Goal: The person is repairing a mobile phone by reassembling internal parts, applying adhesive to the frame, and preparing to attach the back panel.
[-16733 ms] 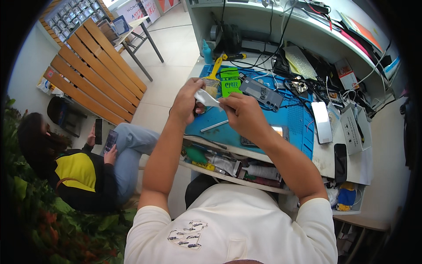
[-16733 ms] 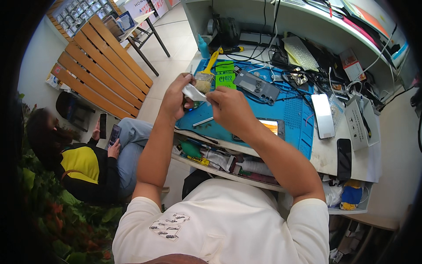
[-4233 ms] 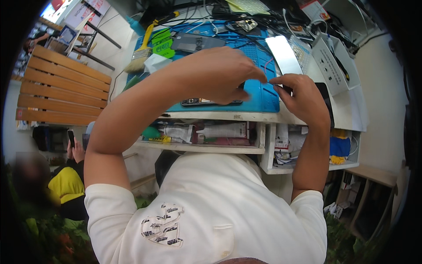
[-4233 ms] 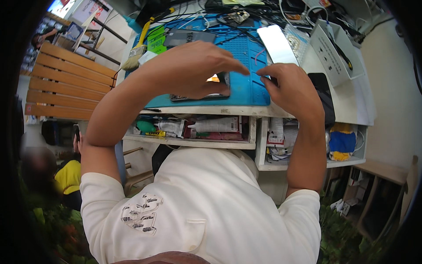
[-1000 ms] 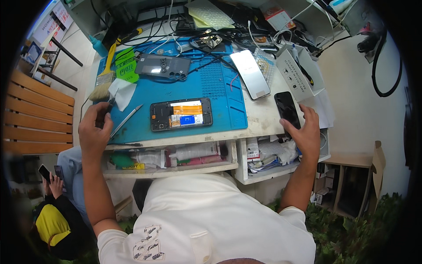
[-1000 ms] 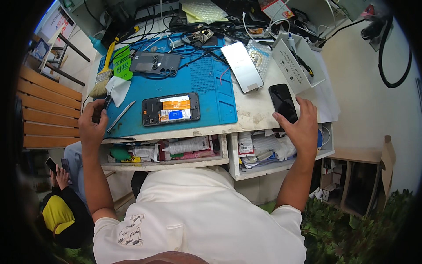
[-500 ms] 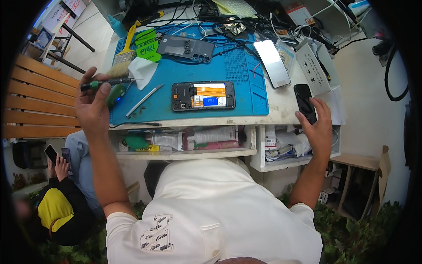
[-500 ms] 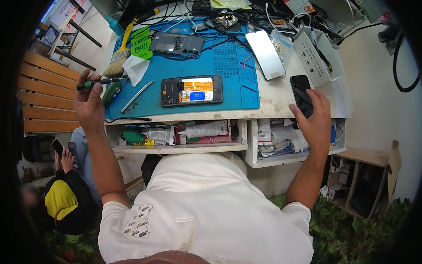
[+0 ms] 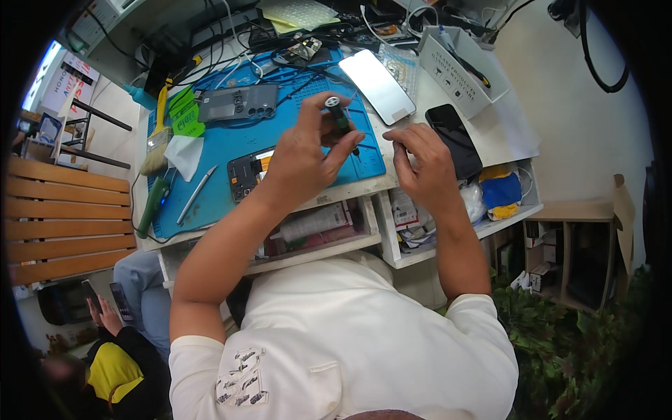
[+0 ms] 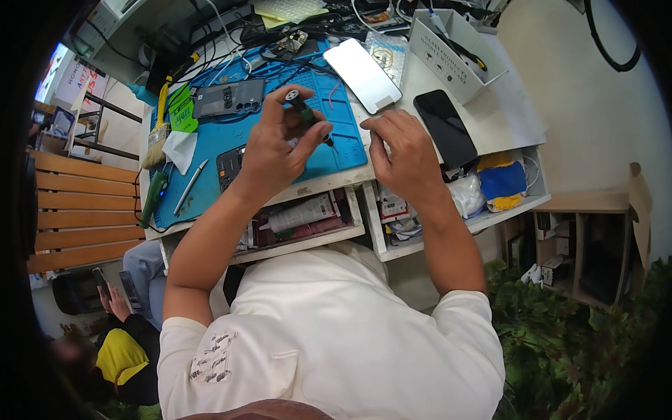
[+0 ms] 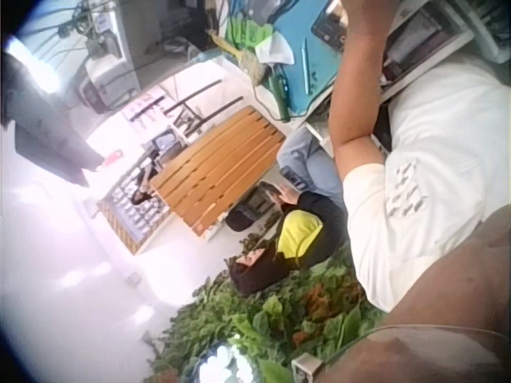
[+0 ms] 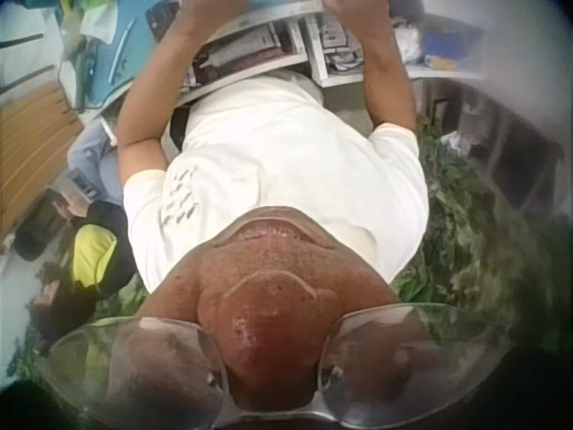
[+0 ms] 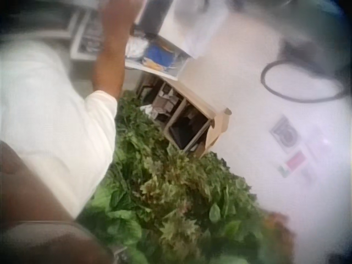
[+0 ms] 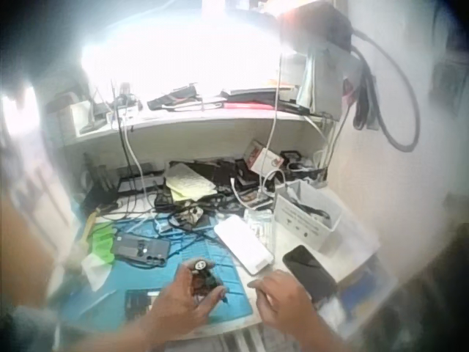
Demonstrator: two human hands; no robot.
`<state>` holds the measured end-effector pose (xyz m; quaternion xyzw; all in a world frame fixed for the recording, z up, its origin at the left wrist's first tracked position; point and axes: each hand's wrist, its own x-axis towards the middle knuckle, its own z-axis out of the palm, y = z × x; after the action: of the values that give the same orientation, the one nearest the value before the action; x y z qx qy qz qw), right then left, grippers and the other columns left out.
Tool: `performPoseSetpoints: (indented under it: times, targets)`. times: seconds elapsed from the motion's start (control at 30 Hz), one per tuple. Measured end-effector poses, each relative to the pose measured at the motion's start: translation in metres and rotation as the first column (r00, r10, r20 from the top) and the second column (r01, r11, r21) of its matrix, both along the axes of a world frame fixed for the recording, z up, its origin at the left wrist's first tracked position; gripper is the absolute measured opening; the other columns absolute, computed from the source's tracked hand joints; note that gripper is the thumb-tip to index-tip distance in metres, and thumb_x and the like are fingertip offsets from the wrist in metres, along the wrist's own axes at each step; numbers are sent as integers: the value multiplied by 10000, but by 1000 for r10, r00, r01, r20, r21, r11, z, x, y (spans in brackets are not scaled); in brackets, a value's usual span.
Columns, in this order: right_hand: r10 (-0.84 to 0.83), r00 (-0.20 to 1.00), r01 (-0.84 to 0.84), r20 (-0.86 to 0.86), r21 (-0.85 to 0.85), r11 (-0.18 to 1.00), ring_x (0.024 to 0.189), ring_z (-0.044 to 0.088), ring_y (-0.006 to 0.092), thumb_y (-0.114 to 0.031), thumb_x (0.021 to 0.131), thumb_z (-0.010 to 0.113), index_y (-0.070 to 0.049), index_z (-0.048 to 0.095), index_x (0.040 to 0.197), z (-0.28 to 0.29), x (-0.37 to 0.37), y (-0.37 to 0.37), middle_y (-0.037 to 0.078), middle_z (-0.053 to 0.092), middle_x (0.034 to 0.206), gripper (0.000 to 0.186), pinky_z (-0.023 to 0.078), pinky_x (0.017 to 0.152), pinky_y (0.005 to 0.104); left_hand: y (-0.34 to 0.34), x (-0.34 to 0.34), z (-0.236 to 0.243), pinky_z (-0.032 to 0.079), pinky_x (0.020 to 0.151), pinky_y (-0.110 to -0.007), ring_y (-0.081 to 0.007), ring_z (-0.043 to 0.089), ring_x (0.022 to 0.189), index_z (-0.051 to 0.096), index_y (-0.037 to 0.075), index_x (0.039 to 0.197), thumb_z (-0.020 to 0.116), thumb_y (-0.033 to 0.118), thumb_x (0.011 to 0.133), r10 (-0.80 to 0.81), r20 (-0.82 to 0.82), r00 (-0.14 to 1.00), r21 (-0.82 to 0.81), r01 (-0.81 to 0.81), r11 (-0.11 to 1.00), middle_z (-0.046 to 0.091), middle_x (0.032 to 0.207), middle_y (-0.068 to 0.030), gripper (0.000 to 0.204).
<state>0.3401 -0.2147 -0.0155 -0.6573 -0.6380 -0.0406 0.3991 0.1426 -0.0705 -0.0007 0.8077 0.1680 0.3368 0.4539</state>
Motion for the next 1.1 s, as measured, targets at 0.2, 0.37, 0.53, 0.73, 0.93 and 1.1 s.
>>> performPoseSetpoints:
  times: [0.2,0.37,0.53,0.73,0.93,1.1]
  targets:
    - [-2,998,6,-68,54,999,868,686,344,75,839,682,-1,756,1002,-4,11,-6,138,701,912,195,557,779,435,1,19,-9,651,792,-316,-194,823,914,461,39,1437,804,76,1031,0,-130,991,213,28,977,800,1024,-133,533]
    - [15,994,-5,-109,89,996,849,679,338,81,823,682,2,755,990,-4,9,-7,141,682,874,199,553,763,436,-3,19,-1,653,809,-314,-194,822,935,459,49,1456,806,92,1034,17,-105,994,137,-3,991,795,1019,-118,548]
    - [107,989,-103,-99,48,994,812,637,334,65,812,701,-1,761,999,-3,-6,-8,141,646,856,207,529,725,450,26,1,9,644,733,-276,-160,792,840,438,40,1547,798,127,1049,144,42,989,15,-145,989,786,998,-94,621]
    - [351,935,-346,52,-90,934,858,600,308,-46,819,803,-35,779,1072,-8,-49,-4,107,616,926,254,496,781,429,57,-24,5,612,530,-268,-152,748,655,374,9,1622,829,211,1030,158,-123,980,-344,-191,919,742,894,-92,774]
    - [368,927,-363,73,-66,929,766,583,278,-38,829,827,-32,787,1070,-16,-45,-3,77,629,804,244,455,714,420,62,-18,0,634,502,-307,-176,746,616,354,20,1595,860,240,1001,202,-206,958,-422,-273,865,719,873,-84,811]
    - [334,940,-333,65,-30,943,721,573,265,-29,835,830,-36,783,1013,-13,-39,-1,66,624,769,184,437,676,412,66,-12,1,642,507,-321,-180,747,610,359,19,1586,860,241,1001,211,-276,938,-364,-305,880,722,875,-89,802]
